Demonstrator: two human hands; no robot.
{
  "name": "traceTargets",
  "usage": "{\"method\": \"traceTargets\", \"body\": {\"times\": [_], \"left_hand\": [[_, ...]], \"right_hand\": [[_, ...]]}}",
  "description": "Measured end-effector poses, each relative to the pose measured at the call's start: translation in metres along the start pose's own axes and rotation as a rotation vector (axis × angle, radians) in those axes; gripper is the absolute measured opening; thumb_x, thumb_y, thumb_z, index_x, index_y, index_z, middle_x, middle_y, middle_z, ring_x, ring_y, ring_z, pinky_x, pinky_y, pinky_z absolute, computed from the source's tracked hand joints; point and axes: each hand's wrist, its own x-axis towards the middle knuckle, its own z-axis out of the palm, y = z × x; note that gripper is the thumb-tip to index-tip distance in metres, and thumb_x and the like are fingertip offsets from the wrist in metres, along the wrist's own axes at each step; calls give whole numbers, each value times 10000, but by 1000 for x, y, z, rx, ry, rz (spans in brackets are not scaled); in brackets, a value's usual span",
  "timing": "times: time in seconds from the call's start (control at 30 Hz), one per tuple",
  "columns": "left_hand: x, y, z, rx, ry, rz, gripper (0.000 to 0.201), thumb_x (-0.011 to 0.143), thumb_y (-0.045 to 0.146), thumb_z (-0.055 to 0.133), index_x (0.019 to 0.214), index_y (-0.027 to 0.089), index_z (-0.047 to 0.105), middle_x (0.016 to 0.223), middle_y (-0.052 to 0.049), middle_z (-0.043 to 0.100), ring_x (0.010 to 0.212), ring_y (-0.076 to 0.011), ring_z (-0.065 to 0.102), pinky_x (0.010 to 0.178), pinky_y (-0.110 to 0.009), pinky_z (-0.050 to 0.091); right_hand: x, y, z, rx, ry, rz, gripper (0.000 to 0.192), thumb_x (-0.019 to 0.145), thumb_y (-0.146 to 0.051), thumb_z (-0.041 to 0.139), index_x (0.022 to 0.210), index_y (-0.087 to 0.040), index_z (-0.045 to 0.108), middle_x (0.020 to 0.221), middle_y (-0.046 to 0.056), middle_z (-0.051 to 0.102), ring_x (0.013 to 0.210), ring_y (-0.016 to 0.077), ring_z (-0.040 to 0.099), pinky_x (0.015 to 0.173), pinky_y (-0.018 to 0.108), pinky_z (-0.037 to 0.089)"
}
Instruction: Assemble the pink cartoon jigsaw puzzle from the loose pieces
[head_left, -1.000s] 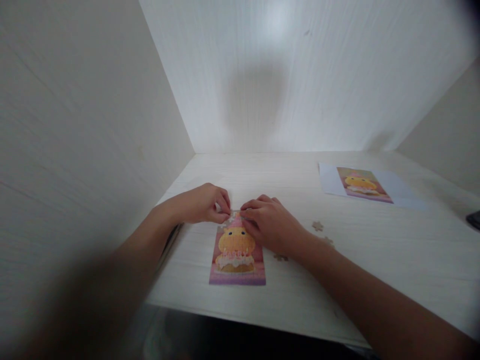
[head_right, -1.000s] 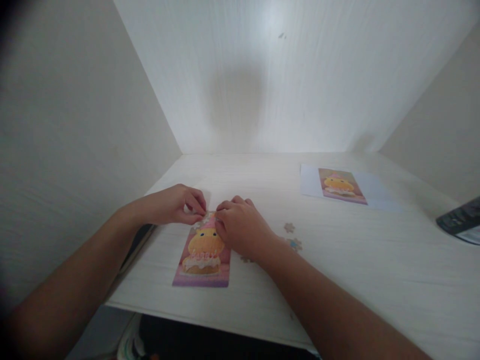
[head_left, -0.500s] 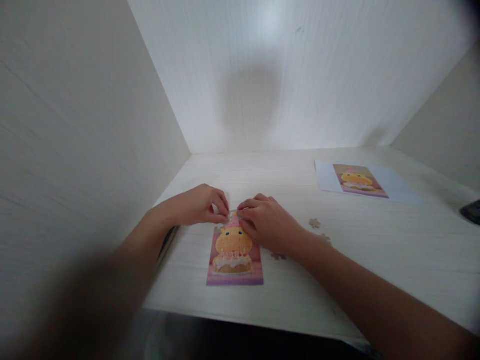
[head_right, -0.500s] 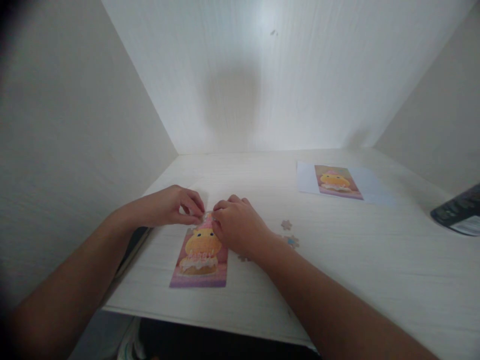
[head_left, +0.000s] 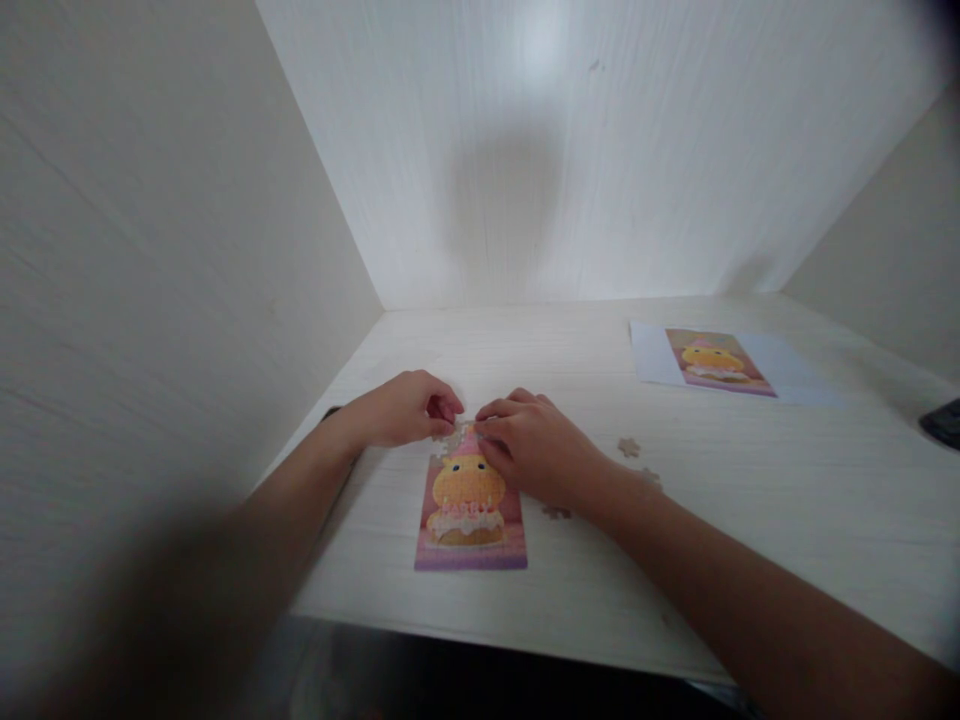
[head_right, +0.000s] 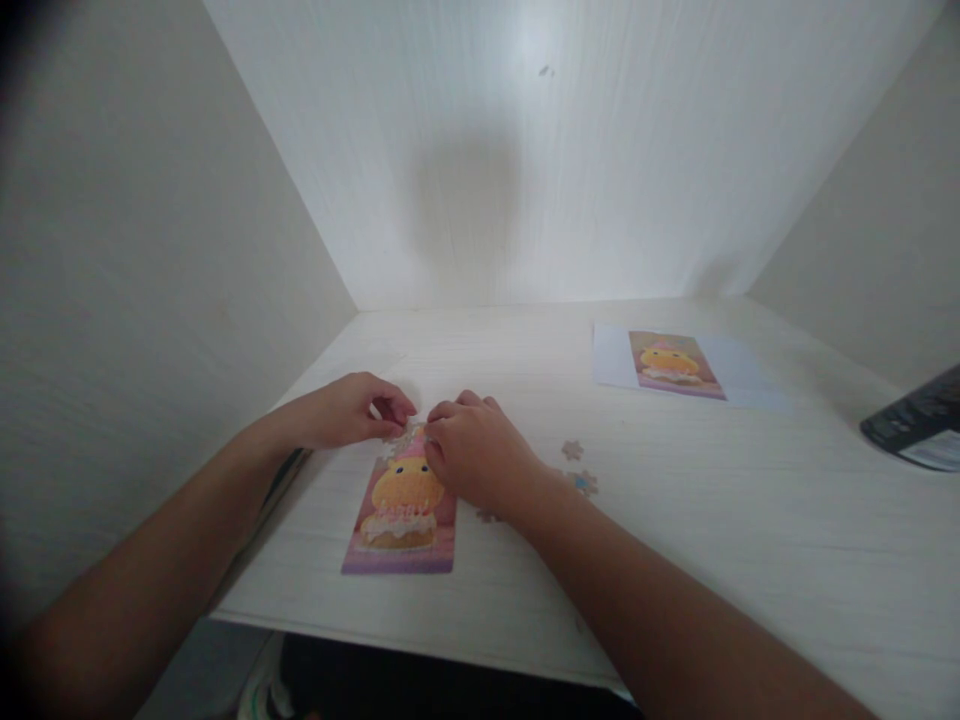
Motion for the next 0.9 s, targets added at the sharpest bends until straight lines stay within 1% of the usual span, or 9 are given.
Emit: {"method": "traceTargets", "body": {"times": [0.2, 0.37, 0.53, 0.67, 0.73, 0.8, 0.9], "left_hand": [[2, -1, 1, -76, -67, -14, 252, 727, 267, 637, 938, 138, 686, 865, -51, 712, 745, -132, 626, 665, -240, 476], [1, 1, -1, -115, -103, 8, 224, 725, 252, 623, 906, 129, 671, 832, -47, 696, 741, -128, 600, 678, -245, 465], [1, 0, -1, -190, -131, 12, 228, 722, 252, 616, 912, 129, 648, 811, -35, 671, 725, -123, 578, 665, -244, 455], [-3, 1, -4, -118, -101, 28, 281, 741, 313, 635, 959, 138, 653, 882, -48, 678, 767, -130, 593, 692, -245, 458], [-5, 4, -6, -52, -90, 2, 359, 715, 385, 686, 982, 147, 659, 914, -53, 681, 778, -137, 599, 687, -245, 457], [-7, 7, -6, 8, -91, -25, 414, 674, 425, 727, 981, 154, 663, 892, -47, 682, 753, -140, 597, 660, -244, 446], [-7, 11, -4, 47, -92, -50, 358, 677, 379, 721, 949, 152, 666, 843, -39, 682, 732, -140, 599, 650, -247, 438]], "right_hand": [[0, 0, 0, -8, -1, 3, 271, 942, -260, 478, 955, -177, 736, 1065, 76, 721, 973, 213, 565, 895, 354, 388], [1, 1, 0, 9, -11, -6, 272, 948, -259, 473, 975, -174, 730, 1054, 80, 720, 983, 202, 569, 932, 352, 378], [1, 1, 0, 4, -8, -10, 264, 945, -260, 477, 951, -173, 725, 1039, 85, 718, 967, 195, 577, 928, 347, 382], [1, 1, 1, 3, -1, -8, 263, 945, -262, 480, 949, -170, 726, 1038, 82, 720, 975, 202, 577, 928, 353, 384], [1, 1, 2, 10, -4, -10, 268, 948, -273, 481, 962, -171, 728, 1040, 85, 721, 991, 208, 577, 929, 357, 384], [0, 1, 2, 12, 1, -10, 278, 952, -285, 477, 994, -177, 730, 1046, 85, 720, 1003, 213, 574, 927, 361, 383], [0, 1, 1, 4, 6, -6, 288, 958, -299, 473, 995, -184, 735, 1051, 82, 717, 991, 215, 571, 918, 365, 384]]}}
